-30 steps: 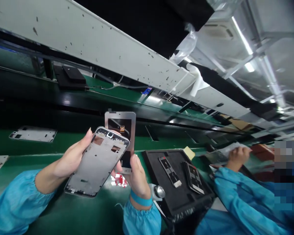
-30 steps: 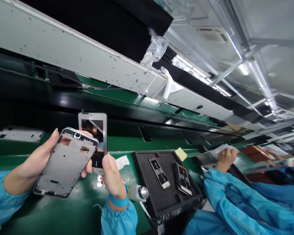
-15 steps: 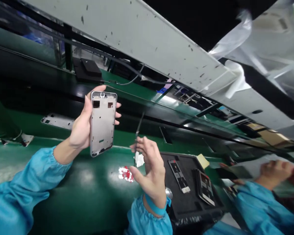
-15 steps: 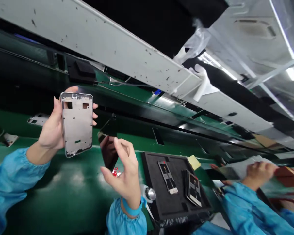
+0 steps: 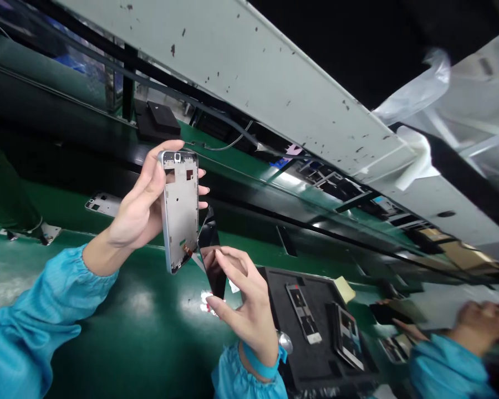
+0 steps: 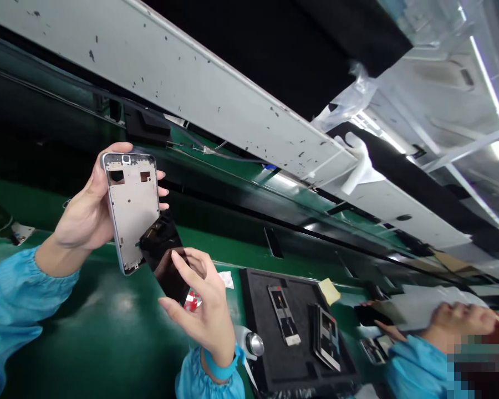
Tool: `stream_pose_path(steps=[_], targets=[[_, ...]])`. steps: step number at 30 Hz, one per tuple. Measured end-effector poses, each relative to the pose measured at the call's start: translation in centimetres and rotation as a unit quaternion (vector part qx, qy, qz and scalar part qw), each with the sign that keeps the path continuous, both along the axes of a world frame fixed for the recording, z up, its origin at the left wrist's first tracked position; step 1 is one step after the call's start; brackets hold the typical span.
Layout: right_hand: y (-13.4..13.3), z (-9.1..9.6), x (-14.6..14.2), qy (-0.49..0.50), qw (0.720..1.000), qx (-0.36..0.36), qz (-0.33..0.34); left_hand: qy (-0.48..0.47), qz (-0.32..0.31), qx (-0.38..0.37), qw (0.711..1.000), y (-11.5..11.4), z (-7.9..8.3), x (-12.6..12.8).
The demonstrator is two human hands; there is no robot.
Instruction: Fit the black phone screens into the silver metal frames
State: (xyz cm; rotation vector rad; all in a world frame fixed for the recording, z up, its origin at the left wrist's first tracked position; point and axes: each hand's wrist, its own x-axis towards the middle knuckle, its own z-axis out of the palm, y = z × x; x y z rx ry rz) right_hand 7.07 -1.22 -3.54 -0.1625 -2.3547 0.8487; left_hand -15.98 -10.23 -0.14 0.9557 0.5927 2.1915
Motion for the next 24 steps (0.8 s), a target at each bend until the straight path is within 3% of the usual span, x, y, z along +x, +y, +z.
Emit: stream_pose_path(steps=[9, 14, 24], targets=[[-0.2, -1.0, -1.4, 0.021, 0.999, -0.035, 0.019, 0.092, -0.017, -0.03, 0.995, 0.4, -0.7, -0.4], [-1.0, -2.8, -3.7, 0.09, 0.985, -0.149, -0.015, 0.156, 0.027, -0.036, 0.987, 1.1, -1.5, -0.7], [-1.1, -4.6, -5.7, 0.109, 0.976, -0.19, -0.015, 0.194, 0.061, -0.062, 0.977, 1.1, -0.7, 0.3]])
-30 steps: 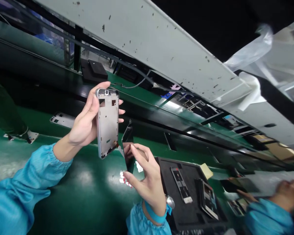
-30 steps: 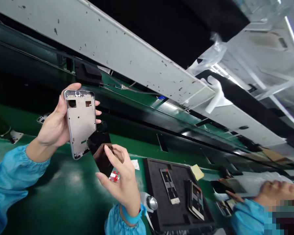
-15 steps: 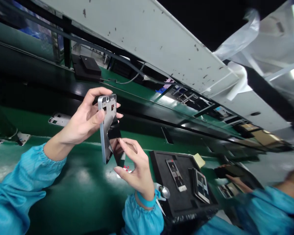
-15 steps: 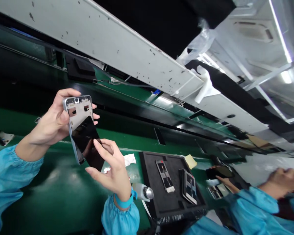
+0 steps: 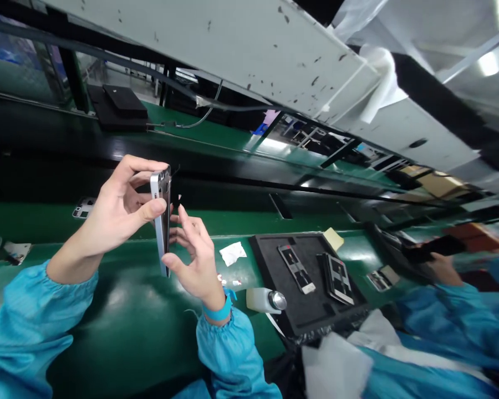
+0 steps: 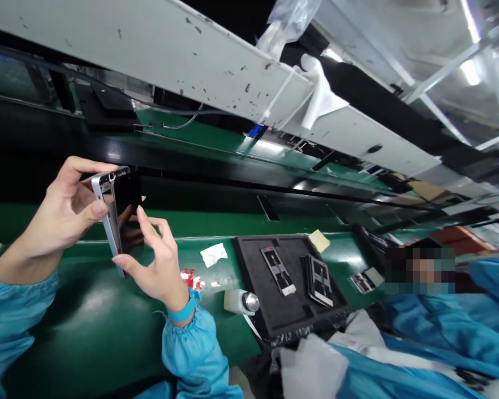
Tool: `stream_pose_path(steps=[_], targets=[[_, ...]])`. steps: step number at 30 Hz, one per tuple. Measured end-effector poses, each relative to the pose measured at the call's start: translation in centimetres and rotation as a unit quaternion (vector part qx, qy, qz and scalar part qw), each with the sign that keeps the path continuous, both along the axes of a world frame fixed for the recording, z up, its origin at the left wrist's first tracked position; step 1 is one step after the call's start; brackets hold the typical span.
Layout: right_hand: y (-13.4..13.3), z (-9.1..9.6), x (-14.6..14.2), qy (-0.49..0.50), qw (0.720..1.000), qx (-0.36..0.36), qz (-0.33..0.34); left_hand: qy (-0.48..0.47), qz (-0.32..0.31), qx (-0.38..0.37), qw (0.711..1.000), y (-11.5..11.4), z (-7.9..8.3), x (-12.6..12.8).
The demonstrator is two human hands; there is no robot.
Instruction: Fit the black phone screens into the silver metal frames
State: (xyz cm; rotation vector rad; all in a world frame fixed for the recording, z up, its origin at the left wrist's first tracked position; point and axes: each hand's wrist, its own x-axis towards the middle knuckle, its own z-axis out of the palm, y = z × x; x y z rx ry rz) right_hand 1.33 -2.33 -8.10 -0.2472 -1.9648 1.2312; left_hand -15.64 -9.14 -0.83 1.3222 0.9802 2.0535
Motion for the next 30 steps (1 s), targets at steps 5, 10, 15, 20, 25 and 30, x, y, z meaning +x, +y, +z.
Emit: stream_pose_path(steps=[5, 10, 15, 20, 25, 30], targets=[[0.4, -0.7, -0.5, -0.022, 0.999, 0.028, -0.029, 0.0, 0.008, 0.005, 1.0, 0.5, 0.1, -0.2], [0.8, -1.1, -0.7, -0.028, 0.997, 0.056, -0.033, 0.021, 0.006, -0.006, 1.0, 0.4, -0.4, -0.1], [1.1, -1.7, -1.1, 0.015, 0.991, 0.115, -0.065, -0.001, -0.048, -0.016, 0.999, 0.8, -1.8, 1.5], [1.0, -0.9, -1.1, -0.008, 0.992, 0.093, -0.082, -0.158, -0.032, -0.052, 0.986, 1.6, -1.9, 2.8], [1.6, 1.4, 0.2, 0.037, 0.985, -0.137, -0.094, -0.128, -0.158, -0.13, 0.97, 1.4, -2.0, 4.4], [1.7, 2.4, 1.5, -0.019, 0.968, -0.247, -0.04, -0.076, -0.171, -0.17, 0.968, 0.5, -1.6, 6.0]])
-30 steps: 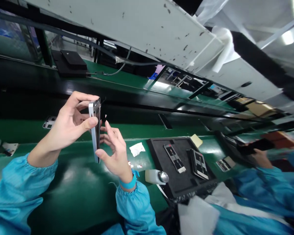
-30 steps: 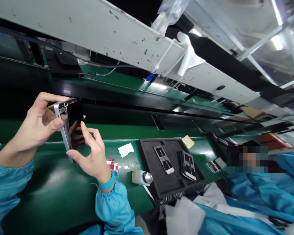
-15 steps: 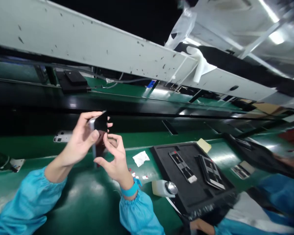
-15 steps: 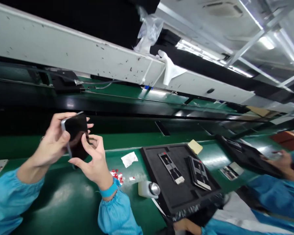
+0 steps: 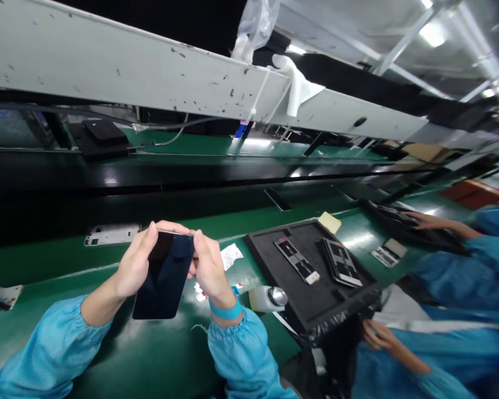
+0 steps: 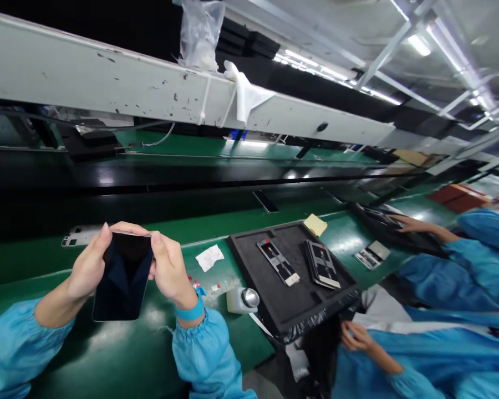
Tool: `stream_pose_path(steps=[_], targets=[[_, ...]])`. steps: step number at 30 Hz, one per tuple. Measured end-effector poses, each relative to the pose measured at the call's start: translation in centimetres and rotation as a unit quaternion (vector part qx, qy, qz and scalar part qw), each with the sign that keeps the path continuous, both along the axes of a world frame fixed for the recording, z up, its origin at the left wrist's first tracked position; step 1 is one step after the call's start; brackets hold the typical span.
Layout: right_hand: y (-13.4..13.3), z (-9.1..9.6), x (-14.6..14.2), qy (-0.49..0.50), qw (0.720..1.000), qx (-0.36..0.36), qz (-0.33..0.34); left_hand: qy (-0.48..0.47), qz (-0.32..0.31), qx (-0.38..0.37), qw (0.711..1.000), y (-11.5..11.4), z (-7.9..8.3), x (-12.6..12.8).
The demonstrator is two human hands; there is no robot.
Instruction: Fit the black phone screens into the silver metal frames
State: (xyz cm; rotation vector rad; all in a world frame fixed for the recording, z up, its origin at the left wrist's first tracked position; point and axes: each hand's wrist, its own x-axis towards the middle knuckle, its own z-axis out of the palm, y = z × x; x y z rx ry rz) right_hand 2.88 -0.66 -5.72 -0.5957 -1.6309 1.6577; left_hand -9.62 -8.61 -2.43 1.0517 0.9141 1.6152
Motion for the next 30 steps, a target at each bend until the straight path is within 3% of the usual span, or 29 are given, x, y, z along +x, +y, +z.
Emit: stream_pose_path(steps=[5, 9, 13, 15, 17, 22, 24, 28, 30], targets=[[-0.8, 1.0, 1.5, 0.003, 0.999, 0.044, 0.022, 0.005, 0.014, 0.021, 1.0, -1.2, 0.7, 0.6], [-1.1, 2.1, 2.1, -0.017, 0.996, 0.087, 0.025, 0.077, 0.084, 0.043, 0.993, -1.7, 0.3, 1.0], [-1.1, 2.7, 0.7, 0.009, 0.996, 0.081, -0.043, 0.162, 0.173, 0.07, 0.969, -0.9, -0.7, 1.2], [-1.0, 2.5, 0.0, 0.031, 0.994, 0.069, -0.081, 0.178, 0.176, 0.075, 0.965, -0.4, -0.9, 1.0], [-0.9, 2.1, -0.3, 0.027, 0.995, 0.057, -0.078, 0.179, 0.151, 0.08, 0.969, -0.1, -0.8, 0.6], [-0.8, 0.9, 0.1, -0.002, 1.0, 0.021, 0.004, 0.105, 0.043, 0.052, 0.992, -0.3, -0.1, -1.0], [-0.8, 0.4, -0.1, 0.022, 0.999, 0.033, 0.021, 0.034, 0.04, 0.013, 0.999, -0.4, 0.4, -1.9], [-1.3, -0.2, -1.2, -0.035, 0.978, 0.079, 0.188, -0.143, 0.176, 0.011, 0.974, -0.5, 2.2, -4.3], [-1.4, -0.4, -1.6, -0.068, 0.964, 0.072, 0.247, -0.182, 0.234, 0.004, 0.955, -0.7, 3.3, -5.2]])
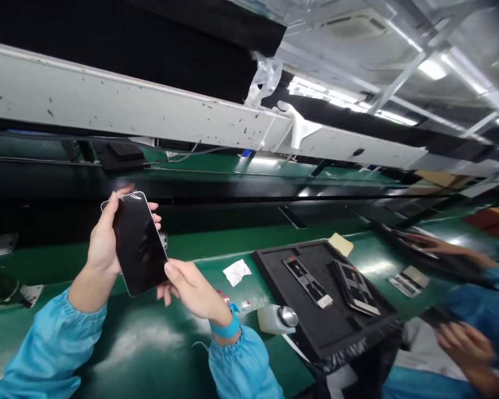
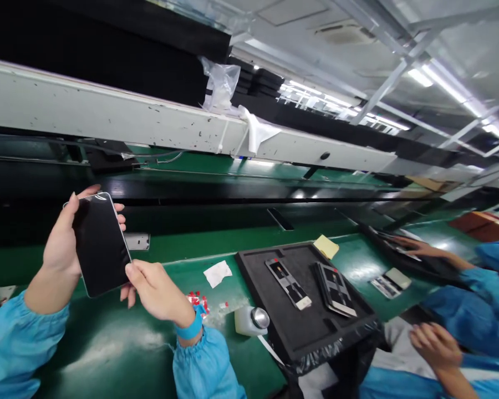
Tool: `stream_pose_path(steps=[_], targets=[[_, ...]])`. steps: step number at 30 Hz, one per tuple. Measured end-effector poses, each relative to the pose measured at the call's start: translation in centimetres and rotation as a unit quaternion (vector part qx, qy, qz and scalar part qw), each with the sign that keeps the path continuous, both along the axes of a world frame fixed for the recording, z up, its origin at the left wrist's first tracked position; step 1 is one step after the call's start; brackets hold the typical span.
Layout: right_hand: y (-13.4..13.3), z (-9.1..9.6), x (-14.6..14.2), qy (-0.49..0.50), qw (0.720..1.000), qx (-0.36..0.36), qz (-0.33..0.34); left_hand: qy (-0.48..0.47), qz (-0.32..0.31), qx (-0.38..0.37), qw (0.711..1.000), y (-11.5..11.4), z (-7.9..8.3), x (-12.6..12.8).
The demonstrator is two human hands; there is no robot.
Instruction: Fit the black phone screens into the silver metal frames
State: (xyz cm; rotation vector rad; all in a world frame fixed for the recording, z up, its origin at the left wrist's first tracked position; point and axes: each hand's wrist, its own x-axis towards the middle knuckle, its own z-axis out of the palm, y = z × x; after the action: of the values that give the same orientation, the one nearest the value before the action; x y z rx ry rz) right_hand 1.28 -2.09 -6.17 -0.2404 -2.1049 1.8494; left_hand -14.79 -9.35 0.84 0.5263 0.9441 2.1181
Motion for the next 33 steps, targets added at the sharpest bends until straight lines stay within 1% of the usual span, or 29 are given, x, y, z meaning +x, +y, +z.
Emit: stream_pose_path(steps=[2, 5, 9, 12, 15, 17, 20, 24, 26, 30, 32, 33], targets=[[0.1, -0.1, -0.2, -0.011, 1.0, -0.002, 0.027, -0.022, 0.022, -0.012, 0.999, -0.2, 0.7, -0.3], [0.6, -0.5, -0.4, -0.016, 0.998, 0.028, 0.052, -0.03, 0.032, 0.007, 0.999, -0.4, 0.9, -0.2], [0.6, -1.6, -0.9, 0.004, 0.999, 0.051, 0.014, -0.015, 0.024, 0.046, 0.999, -0.4, 0.3, 0.1], [-0.6, -2.6, -1.4, 0.014, 0.999, 0.029, 0.0, 0.006, 0.005, 0.076, 0.997, -0.7, 0.0, 0.2], [-1.8, -3.2, -1.8, 0.035, 0.999, 0.024, -0.003, 0.027, 0.015, 0.107, 0.994, -1.2, 0.0, 0.5], [-2.2, -3.4, -2.0, 0.044, 0.999, 0.03, -0.007, 0.041, 0.028, 0.116, 0.992, -1.6, 0.0, 0.7], [-2.1, -3.2, -2.0, 0.051, 0.998, 0.032, -0.008, 0.05, 0.026, 0.109, 0.992, -1.8, 0.0, 1.1], [-2.0, -2.9, -1.9, 0.059, 0.996, 0.064, -0.026, 0.031, 0.022, 0.111, 0.993, -1.6, -0.1, 1.2], [-2.2, -2.9, -2.0, 0.038, 0.998, 0.034, -0.028, 0.026, 0.024, 0.118, 0.992, -1.3, -0.2, 1.2], [-3.0, -3.3, -2.8, 0.002, 0.996, -0.081, 0.036, 0.027, 0.054, 0.144, 0.988, -0.8, -0.7, 1.2], [-3.3, -3.6, -3.2, -0.003, 0.993, -0.108, 0.047, 0.027, 0.068, 0.151, 0.986, -0.5, -1.0, 1.1], [-3.4, -3.7, -3.4, -0.009, 0.993, -0.114, 0.041, 0.026, 0.073, 0.153, 0.985, -0.3, -1.2, 1.0]])
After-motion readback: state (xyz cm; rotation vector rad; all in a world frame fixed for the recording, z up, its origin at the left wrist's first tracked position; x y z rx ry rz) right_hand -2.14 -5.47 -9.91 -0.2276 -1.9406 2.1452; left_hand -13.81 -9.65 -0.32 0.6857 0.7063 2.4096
